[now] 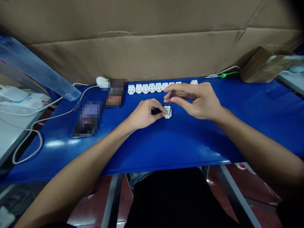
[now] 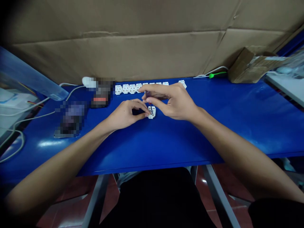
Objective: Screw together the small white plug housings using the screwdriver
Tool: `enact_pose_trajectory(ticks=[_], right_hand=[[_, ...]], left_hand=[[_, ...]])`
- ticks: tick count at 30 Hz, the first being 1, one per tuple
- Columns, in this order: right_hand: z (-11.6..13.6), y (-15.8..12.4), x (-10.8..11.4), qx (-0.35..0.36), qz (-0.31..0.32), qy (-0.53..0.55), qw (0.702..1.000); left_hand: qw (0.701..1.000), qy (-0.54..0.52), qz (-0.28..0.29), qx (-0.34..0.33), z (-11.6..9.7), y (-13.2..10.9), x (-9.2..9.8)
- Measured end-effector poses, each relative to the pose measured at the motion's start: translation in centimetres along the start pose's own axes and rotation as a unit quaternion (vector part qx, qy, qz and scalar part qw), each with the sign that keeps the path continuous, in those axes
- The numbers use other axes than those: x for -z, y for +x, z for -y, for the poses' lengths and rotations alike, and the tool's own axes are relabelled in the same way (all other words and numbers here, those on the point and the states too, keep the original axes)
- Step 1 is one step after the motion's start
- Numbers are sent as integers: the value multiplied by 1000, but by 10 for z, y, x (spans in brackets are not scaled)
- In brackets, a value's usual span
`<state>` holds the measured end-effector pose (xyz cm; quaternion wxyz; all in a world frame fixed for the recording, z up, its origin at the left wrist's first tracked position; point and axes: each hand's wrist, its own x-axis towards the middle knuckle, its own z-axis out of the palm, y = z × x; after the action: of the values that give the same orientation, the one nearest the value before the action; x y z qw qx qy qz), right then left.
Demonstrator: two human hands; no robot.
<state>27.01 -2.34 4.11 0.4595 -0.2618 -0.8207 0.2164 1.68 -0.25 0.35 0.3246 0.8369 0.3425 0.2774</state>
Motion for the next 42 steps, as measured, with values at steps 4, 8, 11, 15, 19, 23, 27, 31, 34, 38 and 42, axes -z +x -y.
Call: enact_pose_trajectory(ticks=[4, 8, 11, 15, 19, 23, 27, 31, 34, 38, 42], right_hand=[[5, 2, 0, -4, 2, -1, 1000], [6, 2, 0, -16, -9, 1, 1000], [5, 2, 1, -29, -3, 5, 1000], [4, 2, 3, -41, 21, 37, 998], [3, 3, 5, -42, 23, 38, 998], [1, 2, 6, -23, 26, 37, 999], [2, 1, 5, -31, 29, 49, 998], [5, 1, 4, -53, 2, -1, 999], [5, -1, 4, -58, -22, -57, 996], [5, -2, 1, -48, -51, -91, 993], [7, -2, -6, -35, -75, -127, 988]], left_hand=[[1000, 3, 11, -6, -2, 0, 1], [1000, 0, 15, -1, -3, 0, 2], [1000, 2, 18, -3, -2, 0, 3], [1000, 5, 18, -12, 2, 0, 4], [1000, 5, 17, -10, 1, 0, 4], [999, -25, 30, -5, -1, 3, 4], [998, -50, 43, 15, -2, 7, 5], [998, -46, 43, 22, -2, 8, 5], [998, -41, 46, 28, -2, 8, 5], [998, -41, 41, 33, -1, 7, 4], [998, -37, 38, 29, 0, 5, 2]])
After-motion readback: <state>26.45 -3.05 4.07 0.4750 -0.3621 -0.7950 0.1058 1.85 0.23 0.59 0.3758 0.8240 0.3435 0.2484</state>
